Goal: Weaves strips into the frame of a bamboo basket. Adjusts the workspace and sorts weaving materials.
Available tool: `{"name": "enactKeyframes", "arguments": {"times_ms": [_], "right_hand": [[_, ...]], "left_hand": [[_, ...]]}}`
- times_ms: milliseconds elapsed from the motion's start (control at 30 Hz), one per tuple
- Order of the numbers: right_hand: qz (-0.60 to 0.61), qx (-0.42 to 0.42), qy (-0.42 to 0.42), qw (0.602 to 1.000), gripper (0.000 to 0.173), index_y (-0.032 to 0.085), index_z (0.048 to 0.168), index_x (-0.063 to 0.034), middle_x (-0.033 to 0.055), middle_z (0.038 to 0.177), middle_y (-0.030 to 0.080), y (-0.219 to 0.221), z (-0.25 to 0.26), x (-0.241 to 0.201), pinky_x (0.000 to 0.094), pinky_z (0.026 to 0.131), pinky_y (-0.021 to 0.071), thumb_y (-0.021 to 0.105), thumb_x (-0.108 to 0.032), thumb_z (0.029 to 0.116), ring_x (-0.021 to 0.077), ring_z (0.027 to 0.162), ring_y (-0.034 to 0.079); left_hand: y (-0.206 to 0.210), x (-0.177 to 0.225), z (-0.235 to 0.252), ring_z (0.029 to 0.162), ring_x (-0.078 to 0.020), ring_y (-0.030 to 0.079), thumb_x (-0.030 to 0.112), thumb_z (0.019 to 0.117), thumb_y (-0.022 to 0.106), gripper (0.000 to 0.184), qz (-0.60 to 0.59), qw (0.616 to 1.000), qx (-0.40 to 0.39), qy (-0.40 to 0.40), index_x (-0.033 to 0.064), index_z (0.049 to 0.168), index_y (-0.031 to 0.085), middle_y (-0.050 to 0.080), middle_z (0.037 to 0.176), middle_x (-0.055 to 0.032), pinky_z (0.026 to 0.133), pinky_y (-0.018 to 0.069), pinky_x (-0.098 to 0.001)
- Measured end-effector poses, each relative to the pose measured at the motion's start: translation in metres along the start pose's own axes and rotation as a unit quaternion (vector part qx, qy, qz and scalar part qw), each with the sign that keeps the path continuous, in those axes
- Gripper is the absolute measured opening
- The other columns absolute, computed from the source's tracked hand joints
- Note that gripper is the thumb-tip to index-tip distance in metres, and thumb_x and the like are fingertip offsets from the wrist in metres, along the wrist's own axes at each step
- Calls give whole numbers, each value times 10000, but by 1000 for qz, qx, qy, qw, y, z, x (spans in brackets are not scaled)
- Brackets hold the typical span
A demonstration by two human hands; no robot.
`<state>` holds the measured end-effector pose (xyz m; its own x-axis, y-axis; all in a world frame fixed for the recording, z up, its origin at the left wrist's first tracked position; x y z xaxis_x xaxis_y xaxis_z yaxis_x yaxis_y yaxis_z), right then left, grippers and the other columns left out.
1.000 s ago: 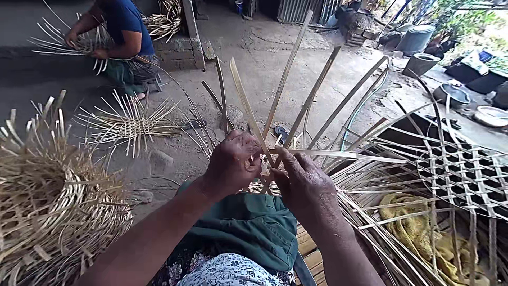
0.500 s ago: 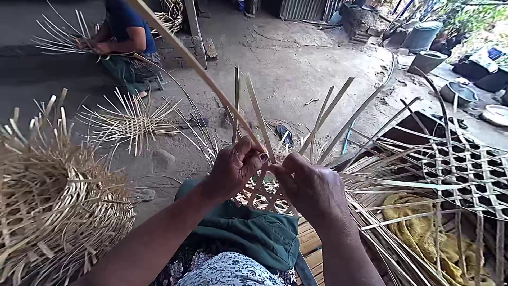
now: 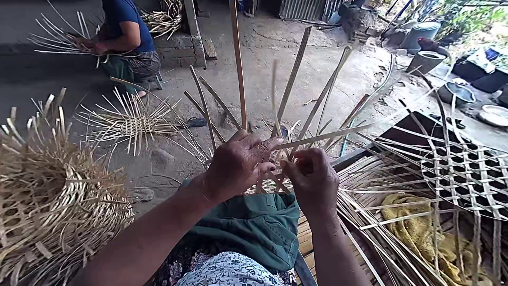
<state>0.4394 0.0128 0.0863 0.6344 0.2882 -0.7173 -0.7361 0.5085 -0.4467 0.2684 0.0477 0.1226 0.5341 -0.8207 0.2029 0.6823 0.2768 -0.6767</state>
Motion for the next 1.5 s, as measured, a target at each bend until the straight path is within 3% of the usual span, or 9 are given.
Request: {"name": "enactKeyframes", "arguments": {"times_ms": [133, 200, 300, 433, 667, 867, 1200, 1367, 1500], "right_hand": [[-119, -27, -35, 992, 393, 688, 1325, -165, 3, 820, 666, -3, -2, -19, 320, 558, 508, 665, -233, 939, 104, 618, 584], [-154, -17, -65, 986, 307, 760, 1206, -145, 67, 892, 712, -5, -5, -31, 385, 579, 518, 675, -190, 915, 173, 657, 619], [73, -105, 1, 992, 87, 714, 952, -116, -31, 806, 657, 4, 4, -8, 211, 565, 512, 715, -143, 869, 33, 626, 585], [336, -198, 53, 919, 100, 732, 967, -65, -16, 807, 730, 20, 9, 11, 211, 562, 565, 731, -38, 871, 37, 624, 647], [-189, -50, -182, 964, 311, 720, 1270, -105, 123, 967, 721, 5, -12, -44, 411, 640, 582, 618, -192, 989, 258, 787, 706], [-170, -168, -205, 949, 214, 716, 1112, -129, 38, 726, 668, 5, -6, -46, 417, 456, 497, 601, -254, 981, 203, 534, 619], [-147, -168, -92, 970, 294, 680, 806, -133, 8, 594, 589, 8, 1, -43, 430, 481, 475, 616, -353, 990, 191, 549, 620], [-42, -150, -111, 982, 160, 748, 906, -110, 18, 733, 697, 8, 1, -39, 383, 579, 554, 682, -245, 962, 146, 635, 669], [22, -52, -79, 995, 166, 760, 1085, -97, 55, 969, 695, 0, -2, -16, 283, 640, 591, 697, -90, 931, 96, 720, 653]], "left_hand": [[-2, -1, -2, 849, -191, 608, 236, 862, 796, 335, -41, 999, 8, -11, 144, 1180, 755, 696, 931, -28, 715, 506, -333], [-3, -1, -3, 885, -158, 601, 221, 864, 796, 266, -86, 996, 9, -12, 129, 1110, 753, 711, 948, 6, 761, 498, -316], [-4, -11, -6, 924, -112, 605, 174, 843, 798, 199, -164, 986, 8, -32, 123, 1017, 717, 696, 928, 41, 833, 505, -292], [-3, -27, -10, 931, -113, 599, 109, 821, 738, 204, -163, 984, 35, -54, 101, 1023, 716, 688, 931, 27, 847, 496, -294], [-1, -14, -10, 906, -244, 638, 133, 906, 625, 228, 20, 999, 17, -34, 136, 1051, 801, 706, 942, -67, 731, 534, -364], [-5, -44, -7, 528, -34, 514, 125, 945, 701, 398, -283, 928, -60, -236, 147, 1341, 665, 583, 685, 62, 492, 479, -202], [-7, -26, -30, 746, -6, 636, 290, 994, 638, 166, -256, 961, 66, -77, 124, 991, 626, 678, 881, 40, 659, 554, -194], [-21, 13, -19, 717, -172, 626, 383, 1016, 626, 472, -49, 998, 34, 23, 100, 1387, 555, 692, 1029, -116, 608, 526, -311], [-3, 2, 4, 852, -383, 674, 272, 985, 630, 383, 85, 991, -94, 50, 147, 1342, 691, 726, 957, -143, 638, 554, -516]]}}
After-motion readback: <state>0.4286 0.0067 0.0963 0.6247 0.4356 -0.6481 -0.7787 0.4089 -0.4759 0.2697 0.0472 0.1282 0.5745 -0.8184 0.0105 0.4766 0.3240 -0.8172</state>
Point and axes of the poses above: each hand's wrist, its own z-axis towards the middle knuckle, its own y-axis out of the palm, x = y × z, the point moved 7 cm from there along z, towards the middle knuckle
